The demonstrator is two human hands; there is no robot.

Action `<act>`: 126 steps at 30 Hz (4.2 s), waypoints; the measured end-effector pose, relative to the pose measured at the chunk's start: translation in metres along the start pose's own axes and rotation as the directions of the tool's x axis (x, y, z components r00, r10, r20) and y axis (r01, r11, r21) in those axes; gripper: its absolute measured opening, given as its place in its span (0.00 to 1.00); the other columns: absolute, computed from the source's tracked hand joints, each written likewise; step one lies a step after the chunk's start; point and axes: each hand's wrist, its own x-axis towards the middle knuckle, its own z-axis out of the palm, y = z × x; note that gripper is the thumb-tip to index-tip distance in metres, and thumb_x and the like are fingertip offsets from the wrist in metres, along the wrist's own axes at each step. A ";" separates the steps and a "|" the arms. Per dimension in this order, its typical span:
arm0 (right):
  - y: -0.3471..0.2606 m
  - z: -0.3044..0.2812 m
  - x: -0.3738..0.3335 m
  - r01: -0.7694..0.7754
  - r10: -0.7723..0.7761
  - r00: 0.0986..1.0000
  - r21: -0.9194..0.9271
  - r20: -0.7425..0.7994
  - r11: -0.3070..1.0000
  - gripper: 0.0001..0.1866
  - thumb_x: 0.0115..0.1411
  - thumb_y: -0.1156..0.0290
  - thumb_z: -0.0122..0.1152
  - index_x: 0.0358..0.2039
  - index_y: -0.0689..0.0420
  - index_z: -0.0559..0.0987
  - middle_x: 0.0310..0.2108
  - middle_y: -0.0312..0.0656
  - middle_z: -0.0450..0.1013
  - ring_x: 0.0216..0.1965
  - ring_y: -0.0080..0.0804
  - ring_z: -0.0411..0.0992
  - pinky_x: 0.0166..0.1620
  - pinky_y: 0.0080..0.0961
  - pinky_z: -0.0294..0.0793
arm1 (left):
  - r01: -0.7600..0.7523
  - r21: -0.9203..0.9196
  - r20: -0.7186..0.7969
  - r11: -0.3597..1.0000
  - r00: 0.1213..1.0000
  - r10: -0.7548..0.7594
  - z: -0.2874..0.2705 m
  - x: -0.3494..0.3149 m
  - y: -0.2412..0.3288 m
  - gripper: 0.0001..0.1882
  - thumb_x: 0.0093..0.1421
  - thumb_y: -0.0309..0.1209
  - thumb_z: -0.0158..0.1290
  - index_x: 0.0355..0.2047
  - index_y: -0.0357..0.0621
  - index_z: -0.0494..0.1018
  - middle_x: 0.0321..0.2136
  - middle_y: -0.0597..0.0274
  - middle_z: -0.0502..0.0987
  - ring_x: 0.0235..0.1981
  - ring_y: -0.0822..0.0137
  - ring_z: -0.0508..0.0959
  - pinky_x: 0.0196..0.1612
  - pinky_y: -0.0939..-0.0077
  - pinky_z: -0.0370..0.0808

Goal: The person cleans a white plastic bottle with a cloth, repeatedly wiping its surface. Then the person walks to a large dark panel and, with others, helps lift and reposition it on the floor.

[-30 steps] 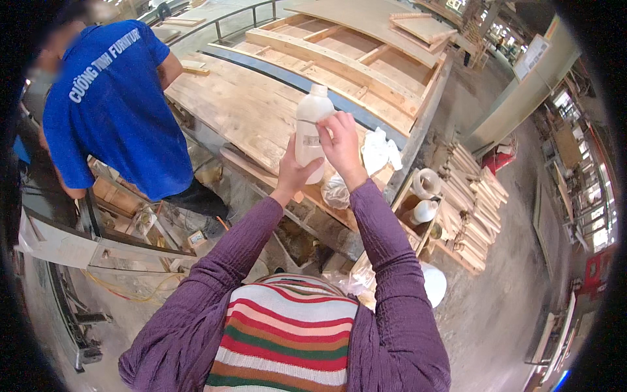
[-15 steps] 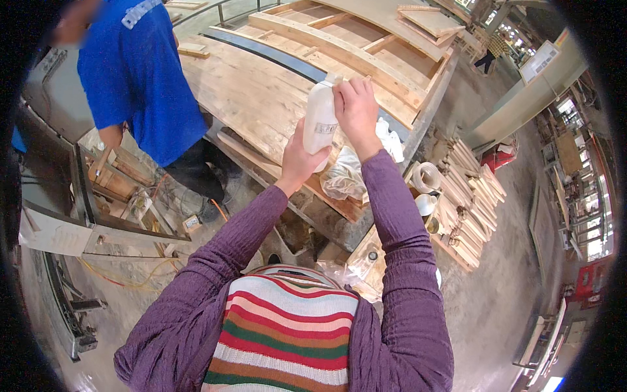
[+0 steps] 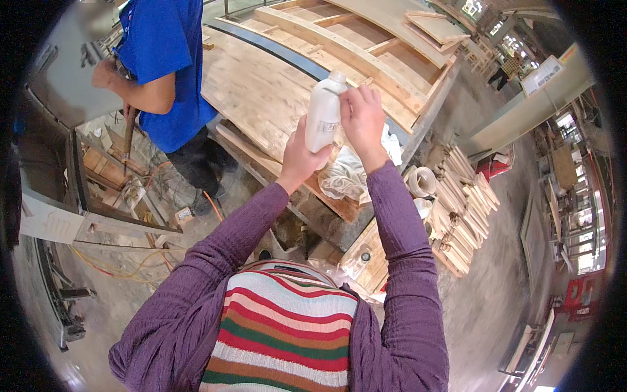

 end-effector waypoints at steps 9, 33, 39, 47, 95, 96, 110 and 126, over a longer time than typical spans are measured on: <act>0.002 -0.006 0.011 -0.052 0.050 0.996 -0.033 -0.078 0.998 0.03 0.55 0.74 0.62 0.29 0.55 0.76 0.30 0.41 0.70 0.36 0.46 0.69 0.37 0.41 0.70 | -0.130 0.116 0.027 0.985 0.991 0.128 0.010 -0.007 -0.002 0.49 0.49 0.41 0.67 0.66 0.46 0.53 0.39 0.40 0.74 0.42 0.39 0.75 0.44 0.47 0.73; 0.034 -0.030 0.008 -0.267 0.259 0.964 0.226 0.068 0.937 0.06 0.59 0.67 0.63 0.35 0.53 0.79 0.34 0.40 0.74 0.37 0.42 0.74 0.37 0.36 0.74 | -0.086 0.083 -0.048 0.993 0.995 0.090 0.008 -0.019 -0.007 0.44 0.51 0.38 0.67 0.64 0.40 0.59 0.46 0.43 0.72 0.46 0.45 0.73 0.49 0.53 0.71; 0.034 -0.007 0.012 -0.253 0.249 0.967 0.269 0.051 0.929 0.05 0.58 0.68 0.64 0.34 0.53 0.79 0.33 0.39 0.74 0.38 0.42 0.73 0.40 0.38 0.71 | -0.076 0.139 -0.017 0.987 0.997 0.079 0.007 -0.018 -0.010 0.45 0.51 0.38 0.67 0.64 0.37 0.57 0.48 0.42 0.70 0.50 0.44 0.70 0.53 0.52 0.69; 0.024 0.000 -0.010 -0.115 0.114 0.980 0.001 -0.161 0.993 0.06 0.57 0.67 0.65 0.35 0.48 0.79 0.31 0.34 0.72 0.39 0.37 0.70 0.47 0.40 0.62 | -0.114 0.147 -0.028 0.983 0.992 0.119 0.009 -0.019 -0.009 0.41 0.53 0.35 0.67 0.63 0.38 0.59 0.46 0.45 0.70 0.47 0.46 0.71 0.50 0.54 0.69; 0.008 -0.004 -0.006 -0.105 0.111 0.985 0.053 -0.129 0.993 0.03 0.55 0.72 0.65 0.29 0.51 0.78 0.28 0.39 0.70 0.30 0.43 0.74 0.29 0.37 0.74 | -0.168 0.204 -0.061 0.964 0.981 0.183 0.008 -0.025 -0.014 0.43 0.53 0.44 0.67 0.62 0.40 0.58 0.46 0.44 0.69 0.49 0.45 0.70 0.49 0.52 0.71; 0.006 -0.004 -0.011 -0.054 0.056 0.995 0.033 -0.078 0.998 0.03 0.56 0.72 0.65 0.30 0.51 0.78 0.28 0.39 0.70 0.30 0.42 0.74 0.29 0.37 0.74 | -0.128 0.198 -0.075 0.972 0.987 0.145 0.010 -0.023 -0.014 0.43 0.53 0.44 0.66 0.62 0.40 0.58 0.47 0.44 0.69 0.49 0.45 0.70 0.50 0.52 0.71; 0.007 -0.012 0.005 -0.171 0.172 0.985 0.064 -0.009 0.983 0.02 0.59 0.69 0.64 0.32 0.51 0.79 0.30 0.41 0.71 0.28 0.44 0.74 0.30 0.39 0.73 | -0.111 0.244 -0.053 0.963 0.990 0.127 0.004 -0.027 -0.011 0.43 0.53 0.44 0.66 0.63 0.42 0.58 0.48 0.45 0.68 0.50 0.45 0.71 0.51 0.54 0.73; 0.013 -0.025 -0.010 -0.285 0.271 0.958 0.449 0.096 0.847 0.08 0.59 0.80 0.60 0.40 0.59 0.79 0.34 0.43 0.73 0.36 0.31 0.73 0.36 0.25 0.73 | -0.046 0.156 -0.025 0.987 0.998 0.050 -0.017 -0.018 -0.030 0.42 0.55 0.42 0.64 0.64 0.40 0.59 0.53 0.46 0.69 0.55 0.48 0.70 0.57 0.55 0.68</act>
